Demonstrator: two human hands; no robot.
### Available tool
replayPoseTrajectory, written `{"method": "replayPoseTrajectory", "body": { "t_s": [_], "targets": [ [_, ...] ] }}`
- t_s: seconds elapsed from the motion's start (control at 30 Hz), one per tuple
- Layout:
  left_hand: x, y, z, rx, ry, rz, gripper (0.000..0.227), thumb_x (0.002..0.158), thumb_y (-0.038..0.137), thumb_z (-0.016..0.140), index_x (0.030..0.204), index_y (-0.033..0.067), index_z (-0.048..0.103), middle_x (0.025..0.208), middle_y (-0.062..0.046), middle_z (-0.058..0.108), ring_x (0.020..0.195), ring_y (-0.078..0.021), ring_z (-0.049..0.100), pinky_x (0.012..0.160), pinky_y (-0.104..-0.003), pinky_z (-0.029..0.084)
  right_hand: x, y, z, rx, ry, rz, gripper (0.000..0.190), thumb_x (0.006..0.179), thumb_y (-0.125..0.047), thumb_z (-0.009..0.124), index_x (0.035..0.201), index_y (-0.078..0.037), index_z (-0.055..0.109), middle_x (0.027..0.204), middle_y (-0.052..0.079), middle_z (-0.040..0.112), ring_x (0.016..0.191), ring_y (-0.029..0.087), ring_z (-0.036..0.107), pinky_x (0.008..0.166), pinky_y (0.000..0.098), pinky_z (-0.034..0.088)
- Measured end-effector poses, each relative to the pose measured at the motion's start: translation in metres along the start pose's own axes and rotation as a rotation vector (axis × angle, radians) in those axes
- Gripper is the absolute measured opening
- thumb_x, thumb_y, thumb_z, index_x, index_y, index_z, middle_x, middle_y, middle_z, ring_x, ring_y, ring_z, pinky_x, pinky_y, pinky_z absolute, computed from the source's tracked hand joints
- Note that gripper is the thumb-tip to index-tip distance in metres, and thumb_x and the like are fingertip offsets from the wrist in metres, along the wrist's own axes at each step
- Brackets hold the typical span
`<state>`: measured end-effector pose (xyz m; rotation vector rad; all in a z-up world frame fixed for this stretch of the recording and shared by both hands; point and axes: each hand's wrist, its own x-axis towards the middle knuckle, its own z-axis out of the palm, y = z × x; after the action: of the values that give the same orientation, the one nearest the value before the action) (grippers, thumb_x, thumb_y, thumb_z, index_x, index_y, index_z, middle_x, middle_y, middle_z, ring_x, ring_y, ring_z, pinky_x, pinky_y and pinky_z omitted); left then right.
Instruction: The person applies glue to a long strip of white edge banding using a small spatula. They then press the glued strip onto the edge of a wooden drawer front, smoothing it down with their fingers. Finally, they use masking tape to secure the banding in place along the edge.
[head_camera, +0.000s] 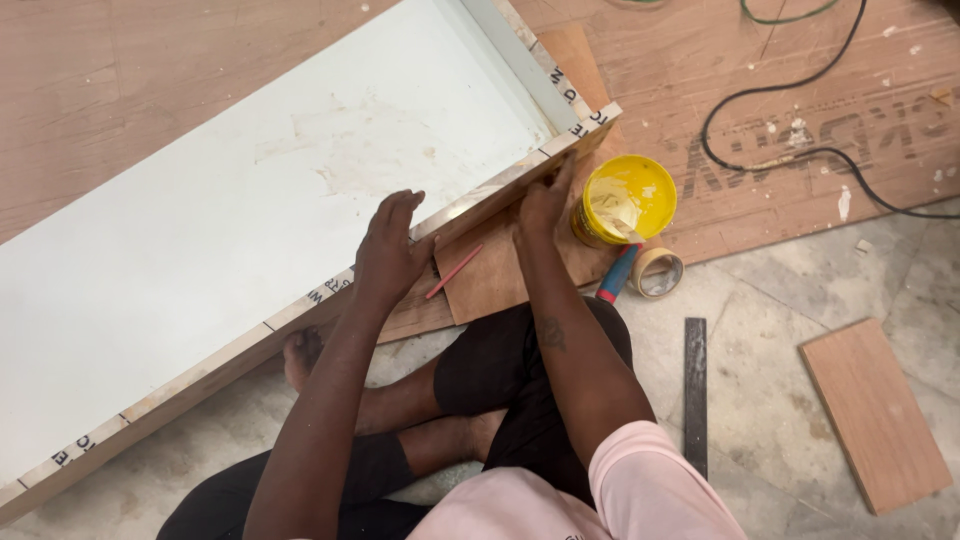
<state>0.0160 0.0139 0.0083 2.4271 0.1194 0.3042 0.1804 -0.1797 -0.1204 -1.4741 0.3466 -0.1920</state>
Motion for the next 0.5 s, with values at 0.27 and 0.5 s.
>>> {"method": "replayPoseTrajectory", "body": {
  "t_s": [0.27,0.5],
  "targets": [
    [0.001,-0.002,0.001,0.025,-0.023,-0.025,0.063,0.085,0.02,0.08,0.142,0.0125,0.053,0.146,-0.013,0.052,0.132,-0.0342,0.054,0.1,-0.045,0.052,0.007,0.0,-0.005,-0.179,0.1,0.02,0.072,0.091,0.01,0.044,0.159,-0.011,0.029,0.153,0.018,0.046,0.139,0.03,0.048,0.113,0.0377,0.04],
    [-0.001,-0.002,0.006,0.036,-0.018,-0.005,0.061,0.086,0.021,0.08,0.141,0.013,0.054,0.146,-0.013,0.052,0.132,-0.0335,0.054,0.1,-0.046,0.052,-0.005,0.014,-0.004,-0.483,0.034,-0.013,0.077,0.091,0.01,0.042,0.163,-0.014,0.032,0.153,0.017,0.051,0.139,0.031,0.051,0.116,0.0379,0.041]
  ]
}}
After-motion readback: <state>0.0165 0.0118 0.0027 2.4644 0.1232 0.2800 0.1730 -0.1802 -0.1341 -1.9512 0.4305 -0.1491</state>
